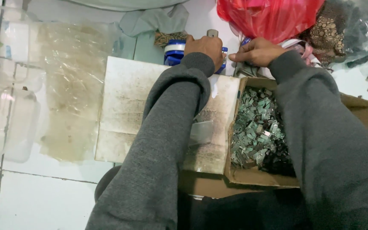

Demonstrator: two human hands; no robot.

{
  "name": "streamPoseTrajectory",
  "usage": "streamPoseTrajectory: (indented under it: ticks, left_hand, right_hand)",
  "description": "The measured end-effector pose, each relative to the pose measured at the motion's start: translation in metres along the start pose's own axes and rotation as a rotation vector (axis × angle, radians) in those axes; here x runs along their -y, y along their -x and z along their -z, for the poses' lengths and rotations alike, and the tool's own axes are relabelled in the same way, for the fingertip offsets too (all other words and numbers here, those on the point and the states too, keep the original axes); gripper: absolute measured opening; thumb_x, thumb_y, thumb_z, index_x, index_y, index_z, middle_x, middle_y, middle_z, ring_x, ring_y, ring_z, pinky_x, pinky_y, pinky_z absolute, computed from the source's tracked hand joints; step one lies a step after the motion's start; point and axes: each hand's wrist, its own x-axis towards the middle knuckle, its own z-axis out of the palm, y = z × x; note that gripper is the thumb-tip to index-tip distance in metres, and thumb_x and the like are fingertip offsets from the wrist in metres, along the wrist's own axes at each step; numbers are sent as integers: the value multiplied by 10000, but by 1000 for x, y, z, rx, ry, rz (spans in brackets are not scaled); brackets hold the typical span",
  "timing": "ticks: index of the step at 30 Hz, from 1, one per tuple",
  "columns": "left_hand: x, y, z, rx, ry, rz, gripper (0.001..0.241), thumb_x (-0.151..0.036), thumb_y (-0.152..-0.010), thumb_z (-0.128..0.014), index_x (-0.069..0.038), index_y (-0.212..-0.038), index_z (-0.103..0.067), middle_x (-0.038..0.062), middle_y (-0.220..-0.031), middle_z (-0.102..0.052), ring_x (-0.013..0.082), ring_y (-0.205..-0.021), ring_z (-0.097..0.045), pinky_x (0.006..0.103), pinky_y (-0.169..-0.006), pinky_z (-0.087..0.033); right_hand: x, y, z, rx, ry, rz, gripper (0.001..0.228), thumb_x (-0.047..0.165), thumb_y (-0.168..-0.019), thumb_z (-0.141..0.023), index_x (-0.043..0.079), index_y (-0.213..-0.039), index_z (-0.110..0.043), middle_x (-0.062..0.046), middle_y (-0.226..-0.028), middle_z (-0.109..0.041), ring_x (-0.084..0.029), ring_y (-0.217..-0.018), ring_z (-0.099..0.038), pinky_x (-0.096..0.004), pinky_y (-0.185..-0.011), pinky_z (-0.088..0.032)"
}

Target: Manually sorting and packaging small metal components into plastic bags

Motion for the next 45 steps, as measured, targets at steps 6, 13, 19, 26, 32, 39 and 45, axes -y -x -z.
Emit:
streamPoseTrajectory:
  ticks: [6, 13, 19, 26, 32, 39, 45]
  left_hand:
    - [-6, 4, 7, 43, 8, 28, 280, -428, -1041, -597, -174, -1075, -709, 48, -1016, -761, 285, -965, -709, 581, -1157, -317]
    - [-13, 0, 8, 58, -19, 40, 255, -415, -1044, -583, -187, -1077, -692, 33, -999, -758, 270, -957, -705, 561, -1137, -347]
    - [-11, -3, 7, 57, -31, 63, 252, -412, -1006, -620, -199, -1129, -675, 27, -1048, -756, 266, -1006, -704, 565, -1177, -316]
    - [-15, 4, 18, 105, 1, 87, 202, -346, -987, -640, -197, -1119, -676, 28, -1064, -758, 260, -1023, -696, 573, -1206, -269]
    - [-13, 1, 11, 75, -24, 61, 191, -270, -959, -620, -190, -1126, -666, 25, -994, -766, 262, -944, -712, 564, -1178, -298]
    - [-12, -4, 1, 2, -40, 65, 223, -248, -937, -615, -198, -1149, -661, 36, -1018, -764, 280, -954, -712, 570, -1148, -336]
    - [-17, -7, 9, -3, 17, 119, 287, -244, -853, -755, -191, -1130, -707, 42, -1198, -704, 320, -1034, -713, 596, -1156, -329]
  right_hand:
    - [3, -1, -4, 34, -136, -23, 273, 319, -989, -763, 74, -873, -734, -63, -930, -783, -173, -732, -622, -353, -689, -502]
    - [-13, -14, -6, 1, -147, 6, 243, 294, -967, -776, 67, -882, -768, -61, -809, -661, -197, -743, -567, -354, -684, -443]
    - [-11, -17, -11, 10, -178, -5, 172, 222, -964, -746, 55, -970, -789, -94, -987, -768, -217, -891, -664, -348, -814, -525]
    - [-13, -18, -12, -17, -117, 37, 183, 252, -986, -762, 72, -965, -787, -73, -909, -756, -172, -765, -612, -353, -700, -517]
    - [-28, -24, -20, -60, 53, 14, 328, 259, -997, -760, 73, -766, -622, -94, -759, -563, -236, -688, -479, -431, -615, -403]
    - [-33, -29, -20, -51, 95, -19, 460, 310, -997, -795, 95, -676, -544, -66, -650, -513, -206, -602, -443, -400, -573, -361]
    - [-20, -5, -15, -59, 90, -62, 428, 326, -1014, -773, 77, -714, -597, -72, -687, -548, -214, -639, -475, -416, -638, -408]
